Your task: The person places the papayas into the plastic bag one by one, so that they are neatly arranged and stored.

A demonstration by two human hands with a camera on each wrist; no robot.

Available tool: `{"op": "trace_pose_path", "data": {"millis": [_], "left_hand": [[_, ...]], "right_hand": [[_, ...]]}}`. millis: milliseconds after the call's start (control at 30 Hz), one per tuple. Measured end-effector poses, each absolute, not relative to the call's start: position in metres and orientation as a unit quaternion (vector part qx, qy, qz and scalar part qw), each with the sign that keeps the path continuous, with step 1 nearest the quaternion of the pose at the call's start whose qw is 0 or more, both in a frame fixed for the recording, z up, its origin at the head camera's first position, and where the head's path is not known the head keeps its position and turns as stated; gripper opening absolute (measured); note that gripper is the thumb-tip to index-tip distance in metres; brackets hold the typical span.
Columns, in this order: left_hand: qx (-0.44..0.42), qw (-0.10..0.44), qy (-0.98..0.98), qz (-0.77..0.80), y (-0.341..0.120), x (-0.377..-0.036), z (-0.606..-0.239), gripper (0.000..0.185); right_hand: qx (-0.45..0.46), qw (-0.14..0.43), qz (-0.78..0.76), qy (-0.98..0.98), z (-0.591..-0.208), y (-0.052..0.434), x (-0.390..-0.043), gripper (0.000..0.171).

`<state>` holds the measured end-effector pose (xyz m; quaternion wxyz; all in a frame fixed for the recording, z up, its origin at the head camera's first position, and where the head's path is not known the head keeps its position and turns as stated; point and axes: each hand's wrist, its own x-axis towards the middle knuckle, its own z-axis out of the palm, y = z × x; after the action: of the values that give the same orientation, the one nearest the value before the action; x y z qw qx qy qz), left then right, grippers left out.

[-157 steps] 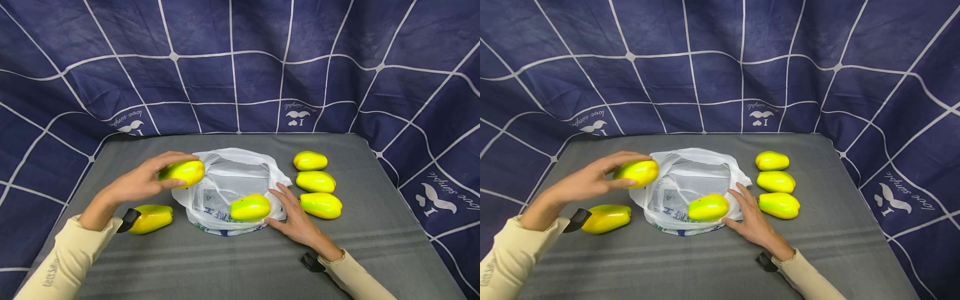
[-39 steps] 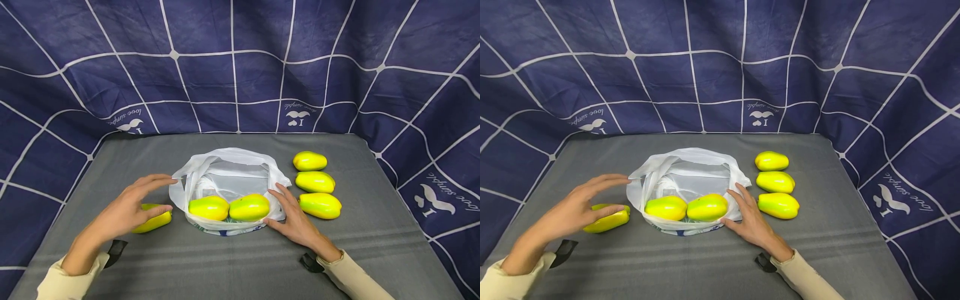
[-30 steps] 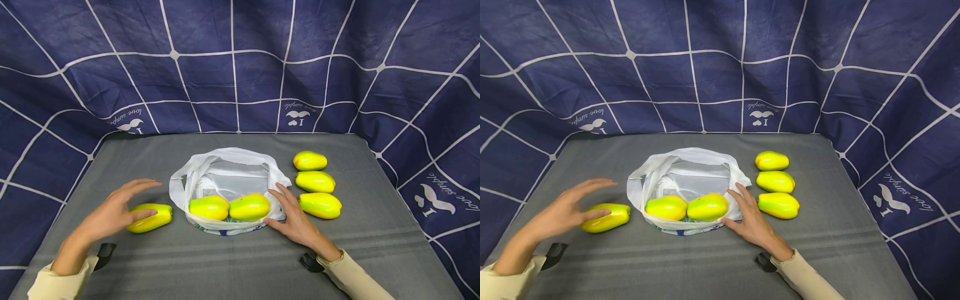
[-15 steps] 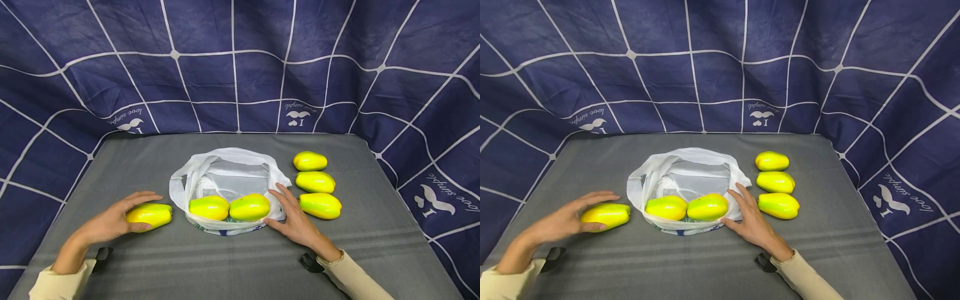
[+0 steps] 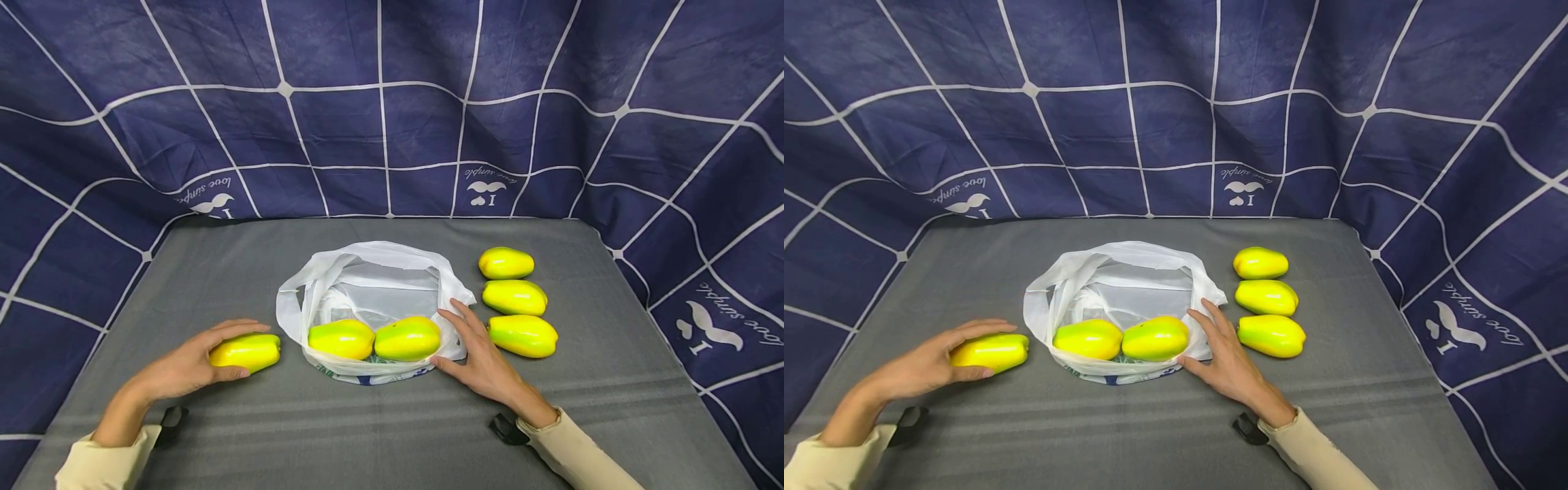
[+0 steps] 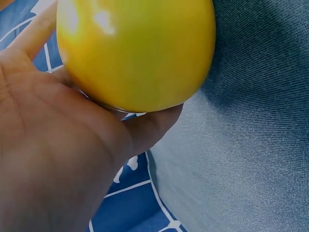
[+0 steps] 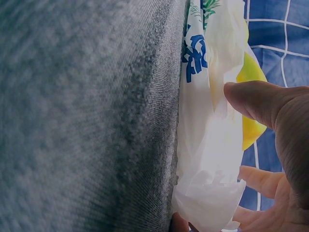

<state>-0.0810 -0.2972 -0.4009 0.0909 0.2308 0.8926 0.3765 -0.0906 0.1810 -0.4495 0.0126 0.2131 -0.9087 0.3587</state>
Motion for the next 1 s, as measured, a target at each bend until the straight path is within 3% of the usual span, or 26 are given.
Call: {"op": "trace_pose_path", "data": {"millis": [1000], "left_hand": [[0.240, 0.064, 0.906, 0.344, -0.3002, -0.0809, -0.3940, 0.048]], "right_hand": [[0.211, 0.013, 0.357, -0.910, -0.4506, 0.1817, -0.0912, 0.080]]}}
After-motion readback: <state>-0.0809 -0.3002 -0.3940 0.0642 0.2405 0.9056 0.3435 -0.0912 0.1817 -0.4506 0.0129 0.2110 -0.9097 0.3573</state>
